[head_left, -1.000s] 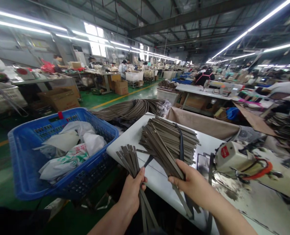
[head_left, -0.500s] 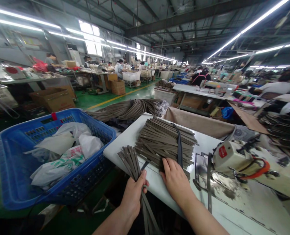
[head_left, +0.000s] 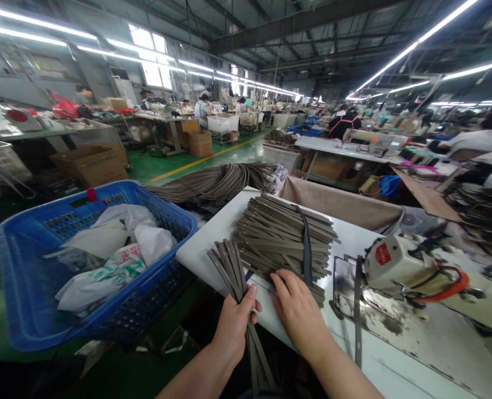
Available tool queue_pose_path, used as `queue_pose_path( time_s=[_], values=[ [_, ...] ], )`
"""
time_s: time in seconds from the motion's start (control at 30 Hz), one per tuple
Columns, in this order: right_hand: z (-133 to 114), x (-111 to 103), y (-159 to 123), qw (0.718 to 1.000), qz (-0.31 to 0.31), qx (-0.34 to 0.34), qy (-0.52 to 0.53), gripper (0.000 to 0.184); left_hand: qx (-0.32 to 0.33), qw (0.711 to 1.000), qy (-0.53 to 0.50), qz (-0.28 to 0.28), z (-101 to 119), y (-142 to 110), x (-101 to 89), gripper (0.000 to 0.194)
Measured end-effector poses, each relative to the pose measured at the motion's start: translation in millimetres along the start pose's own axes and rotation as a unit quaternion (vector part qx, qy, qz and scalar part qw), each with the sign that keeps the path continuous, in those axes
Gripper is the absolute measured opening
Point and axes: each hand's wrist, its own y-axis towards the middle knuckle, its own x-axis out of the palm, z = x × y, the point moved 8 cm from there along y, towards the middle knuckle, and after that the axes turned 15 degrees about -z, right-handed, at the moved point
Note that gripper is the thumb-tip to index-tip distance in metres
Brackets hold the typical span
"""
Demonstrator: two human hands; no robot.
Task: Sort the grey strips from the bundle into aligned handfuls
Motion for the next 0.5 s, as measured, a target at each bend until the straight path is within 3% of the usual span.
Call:
queue_pose_path(
  time_s=[0.07,0.13,0.27,0.37,0.5],
  values=[
    [-4,-4,-4,0.993,-0.009,0.016,0.113,0.032,0.006,1.000,-0.016,-0.021,1,0,4.9,0.050],
    [-10,-2,-10,0.962,-0.044,0.033,0.269,0.026,0.016,0.998,-0.037,-0.047,6,-1,12.8,0.051],
    [-32,16,-22,0.826,-0.124,0.034,0.549,0.027,0.030,0.992,-0.062,-0.107,18,-5,33.8,0.053],
    [-40,27,-32,0.762,-0.138,0.034,0.632,0.038,0.038,0.980,-0.041,-0.189,25,-8,54.0,0.049],
    [-41,60,-49,0.725,-0.207,0.097,0.650,0.029,0.066,0.952,0.037,-0.296,28,-16,75.0,0.044]
  ],
)
